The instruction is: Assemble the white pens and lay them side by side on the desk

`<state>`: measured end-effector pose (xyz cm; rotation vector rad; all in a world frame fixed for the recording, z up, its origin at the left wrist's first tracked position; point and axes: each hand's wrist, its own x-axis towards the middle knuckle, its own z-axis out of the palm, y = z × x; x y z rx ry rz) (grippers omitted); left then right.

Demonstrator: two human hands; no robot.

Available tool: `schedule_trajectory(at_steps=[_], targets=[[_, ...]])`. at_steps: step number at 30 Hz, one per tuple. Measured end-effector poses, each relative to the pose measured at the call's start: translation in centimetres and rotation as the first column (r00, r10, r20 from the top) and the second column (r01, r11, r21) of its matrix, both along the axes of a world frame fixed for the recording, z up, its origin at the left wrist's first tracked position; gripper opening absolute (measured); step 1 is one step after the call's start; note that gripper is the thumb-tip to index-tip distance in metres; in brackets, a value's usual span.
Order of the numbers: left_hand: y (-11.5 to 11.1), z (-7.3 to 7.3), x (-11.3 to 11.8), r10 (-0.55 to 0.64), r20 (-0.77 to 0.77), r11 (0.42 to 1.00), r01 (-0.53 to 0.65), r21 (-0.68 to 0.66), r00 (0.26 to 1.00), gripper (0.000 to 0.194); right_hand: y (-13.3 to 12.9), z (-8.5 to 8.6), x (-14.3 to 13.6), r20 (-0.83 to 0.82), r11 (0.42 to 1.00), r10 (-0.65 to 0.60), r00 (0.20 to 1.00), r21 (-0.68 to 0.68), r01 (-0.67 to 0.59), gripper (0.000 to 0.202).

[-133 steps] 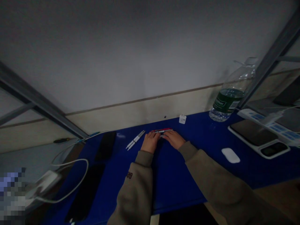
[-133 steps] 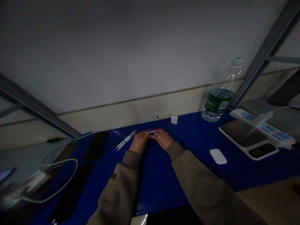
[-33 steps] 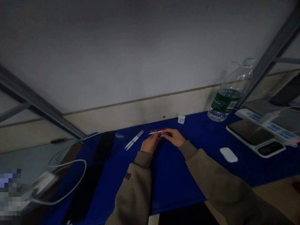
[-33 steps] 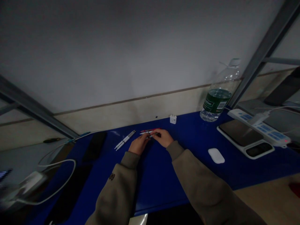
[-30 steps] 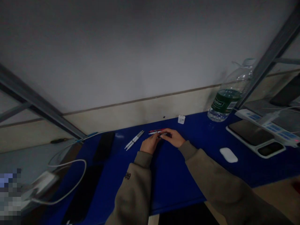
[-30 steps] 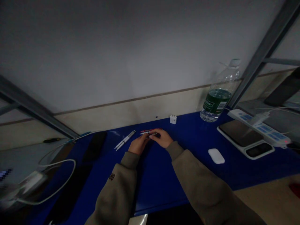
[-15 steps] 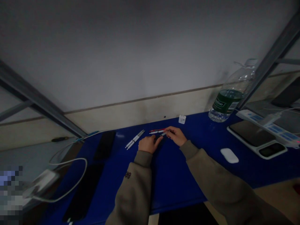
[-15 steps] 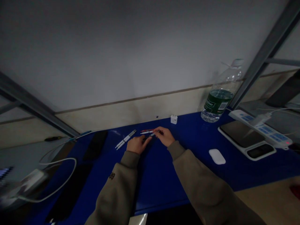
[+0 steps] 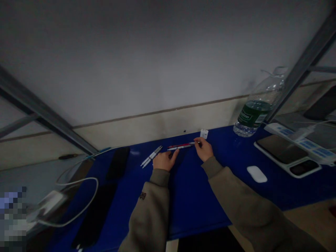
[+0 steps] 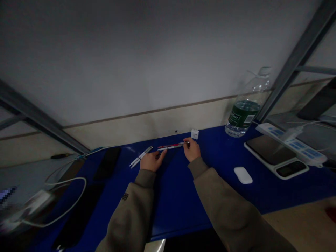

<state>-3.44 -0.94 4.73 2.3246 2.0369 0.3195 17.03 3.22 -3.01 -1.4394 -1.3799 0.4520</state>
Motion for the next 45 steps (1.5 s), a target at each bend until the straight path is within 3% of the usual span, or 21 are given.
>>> schedule_trajectory(at_steps=[4, 10, 13, 16, 19, 23, 27, 31, 36, 45], targets=[[0.1, -0.1, 0.1, 0.007, -0.013, 1.0, -0.007, 0.001, 1.0, 0.07, 0.2, -0.8, 1.4, 0.244, 0.988, -0.151, 0.958, 0.016, 0.151, 0.025], [0.5, -1.3, 0.1, -0.006, -0.024, 1.0, 0.006, 0.019, 1.0, 0.066, -0.7, 0.1, 0.6, 0.318, 0.958, -0.287, 0.904, 0.066, 0.281, 0.034], [0.8, -2.1, 0.0, -0.011, -0.013, 1.0, 0.011, 0.019, 1.0, 0.06, -1.3, 1.3, -0.6, 0.311, 0.975, -0.214, 0.926, 0.12, 0.185, 0.035], [1.1, -2.8, -0.1, -0.032, -0.005, 0.999, 0.032, 0.014, 0.999, 0.054, -1.9, 2.1, -1.8, 0.239, 0.992, 0.068, 0.969, 0.087, -0.091, 0.035], [1.1, -3.2, 0.1, -0.093, 0.014, 0.996, 0.092, 0.015, 0.996, 0.046, -2.6, 2.4, -3.1, 0.176, 0.937, 0.347, 0.921, -0.017, -0.349, 0.037], [0.9, -3.7, 0.5, -0.236, 0.056, 0.972, 0.235, 0.023, 0.97, 0.034, -3.3, 2.4, -4.2, 0.136, 0.886, 0.464, 0.875, -0.074, -0.458, 0.039], [0.7, -4.4, 1.1, -0.349, 0.11, 0.937, 0.343, 0.071, 0.93, 0.033, -3.3, 2.3, -4.3, 0.067, 0.861, 0.507, 0.859, -0.075, -0.503, 0.039], [0.4, -4.7, 1.5, -0.359, 0.148, 0.932, 0.346, 0.108, 0.921, 0.034, -2.9, 1.7, -4.3, -0.014, 0.864, 0.49, 0.872, -0.129, -0.487, 0.046], [0.6, -4.7, 1.2, -0.348, 0.141, 0.936, 0.334, 0.115, 0.927, 0.035, -2.3, 1.1, -4.4, -0.295, 0.848, 0.472, 0.831, -0.105, -0.519, 0.044], [1.6, -4.1, -0.2, -0.334, 0.213, 0.942, 0.314, 0.119, 0.918, 0.03, -0.8, 0.4, -3.1, -0.478, 0.909, 0.345, 0.808, -0.044, -0.415, 0.041]])
